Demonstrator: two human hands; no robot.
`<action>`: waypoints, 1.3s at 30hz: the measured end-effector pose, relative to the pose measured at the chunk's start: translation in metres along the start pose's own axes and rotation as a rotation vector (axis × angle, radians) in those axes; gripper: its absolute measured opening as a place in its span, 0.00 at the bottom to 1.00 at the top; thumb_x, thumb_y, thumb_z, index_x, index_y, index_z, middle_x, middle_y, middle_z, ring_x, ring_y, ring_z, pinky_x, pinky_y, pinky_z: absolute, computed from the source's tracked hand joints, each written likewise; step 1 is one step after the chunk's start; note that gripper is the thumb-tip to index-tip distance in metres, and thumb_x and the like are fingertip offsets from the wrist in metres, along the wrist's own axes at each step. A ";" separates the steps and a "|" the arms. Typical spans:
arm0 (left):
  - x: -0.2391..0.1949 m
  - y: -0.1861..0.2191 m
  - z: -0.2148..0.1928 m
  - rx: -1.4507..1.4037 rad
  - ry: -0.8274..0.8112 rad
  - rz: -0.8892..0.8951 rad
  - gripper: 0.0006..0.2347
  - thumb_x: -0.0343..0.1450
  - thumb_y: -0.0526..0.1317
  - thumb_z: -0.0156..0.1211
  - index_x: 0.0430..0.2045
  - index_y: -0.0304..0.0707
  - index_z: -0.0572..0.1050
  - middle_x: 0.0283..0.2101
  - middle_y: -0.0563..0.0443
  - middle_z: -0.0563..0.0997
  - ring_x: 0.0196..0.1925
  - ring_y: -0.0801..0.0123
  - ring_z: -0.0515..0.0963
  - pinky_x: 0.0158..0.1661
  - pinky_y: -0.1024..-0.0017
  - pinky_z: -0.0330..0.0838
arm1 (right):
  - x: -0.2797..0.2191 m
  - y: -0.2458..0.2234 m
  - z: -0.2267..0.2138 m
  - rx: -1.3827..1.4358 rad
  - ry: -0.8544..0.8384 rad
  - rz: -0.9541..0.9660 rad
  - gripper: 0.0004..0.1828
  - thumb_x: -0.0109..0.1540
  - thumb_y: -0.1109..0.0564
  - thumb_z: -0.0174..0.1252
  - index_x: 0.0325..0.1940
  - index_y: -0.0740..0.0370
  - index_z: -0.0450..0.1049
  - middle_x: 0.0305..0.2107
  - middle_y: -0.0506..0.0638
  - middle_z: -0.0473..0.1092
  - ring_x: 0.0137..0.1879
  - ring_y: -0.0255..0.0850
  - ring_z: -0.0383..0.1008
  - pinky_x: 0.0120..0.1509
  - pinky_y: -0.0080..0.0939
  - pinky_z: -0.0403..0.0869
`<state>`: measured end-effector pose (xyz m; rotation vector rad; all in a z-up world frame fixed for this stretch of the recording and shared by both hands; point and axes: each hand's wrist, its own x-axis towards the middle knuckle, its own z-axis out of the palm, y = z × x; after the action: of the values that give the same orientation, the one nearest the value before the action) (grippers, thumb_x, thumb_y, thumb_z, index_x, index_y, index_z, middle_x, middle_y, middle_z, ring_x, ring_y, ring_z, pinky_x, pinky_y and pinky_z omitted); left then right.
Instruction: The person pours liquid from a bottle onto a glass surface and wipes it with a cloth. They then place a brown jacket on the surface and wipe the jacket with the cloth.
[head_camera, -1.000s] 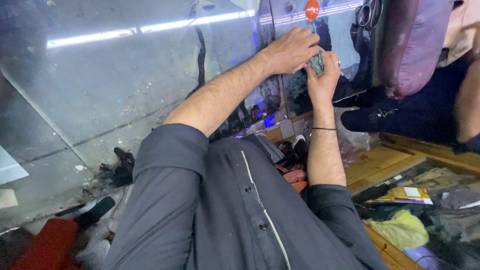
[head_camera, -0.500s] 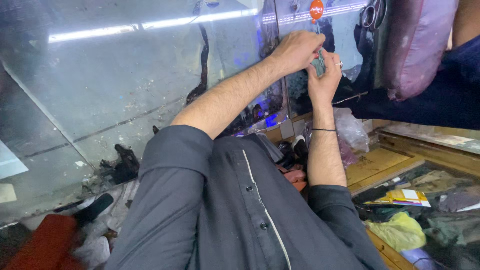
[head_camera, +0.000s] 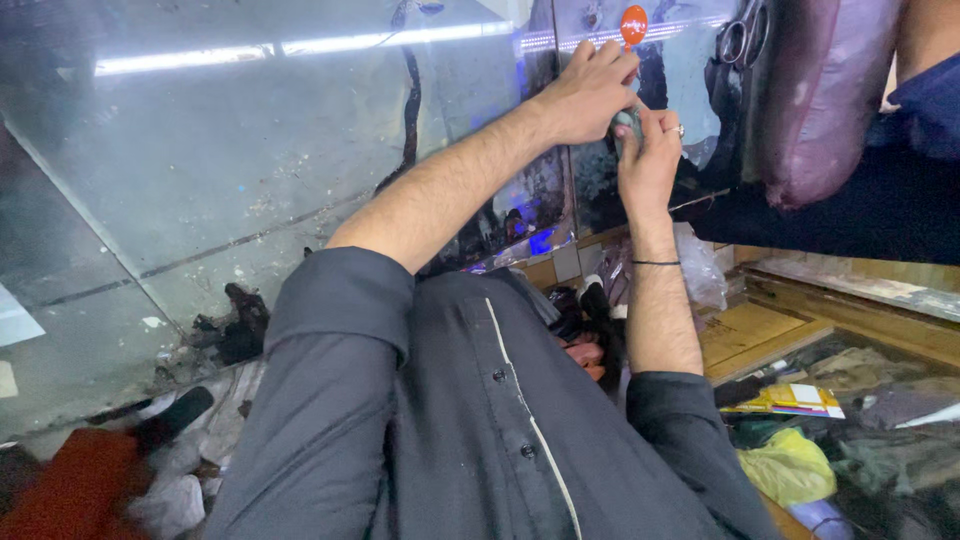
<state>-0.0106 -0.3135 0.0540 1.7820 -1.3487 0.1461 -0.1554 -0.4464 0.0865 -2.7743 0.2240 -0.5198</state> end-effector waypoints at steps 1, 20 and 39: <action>-0.003 -0.002 -0.009 -0.006 0.025 0.030 0.08 0.61 0.36 0.68 0.31 0.42 0.84 0.48 0.46 0.74 0.56 0.53 0.69 0.51 0.51 0.59 | 0.002 0.002 -0.002 0.043 0.012 0.017 0.16 0.64 0.67 0.64 0.56 0.67 0.76 0.43 0.58 0.70 0.50 0.54 0.72 0.55 0.50 0.71; -0.257 -0.086 -0.228 0.450 0.328 -0.660 0.19 0.71 0.33 0.60 0.59 0.36 0.71 0.65 0.32 0.61 0.68 0.39 0.61 0.65 0.45 0.57 | 0.018 0.002 0.018 0.075 0.082 0.044 0.07 0.62 0.65 0.67 0.43 0.67 0.76 0.39 0.59 0.71 0.47 0.55 0.73 0.53 0.51 0.70; -0.253 -0.083 -0.229 0.545 0.297 -0.583 0.19 0.71 0.31 0.62 0.58 0.34 0.71 0.68 0.35 0.60 0.70 0.44 0.63 0.66 0.48 0.58 | 0.017 0.013 0.012 0.148 0.006 -0.170 0.12 0.60 0.72 0.63 0.46 0.65 0.77 0.40 0.59 0.69 0.50 0.57 0.72 0.55 0.53 0.71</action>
<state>0.0443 0.0302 0.0066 2.4188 -0.5647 0.4689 -0.1361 -0.4588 0.0769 -2.6609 -0.0489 -0.5626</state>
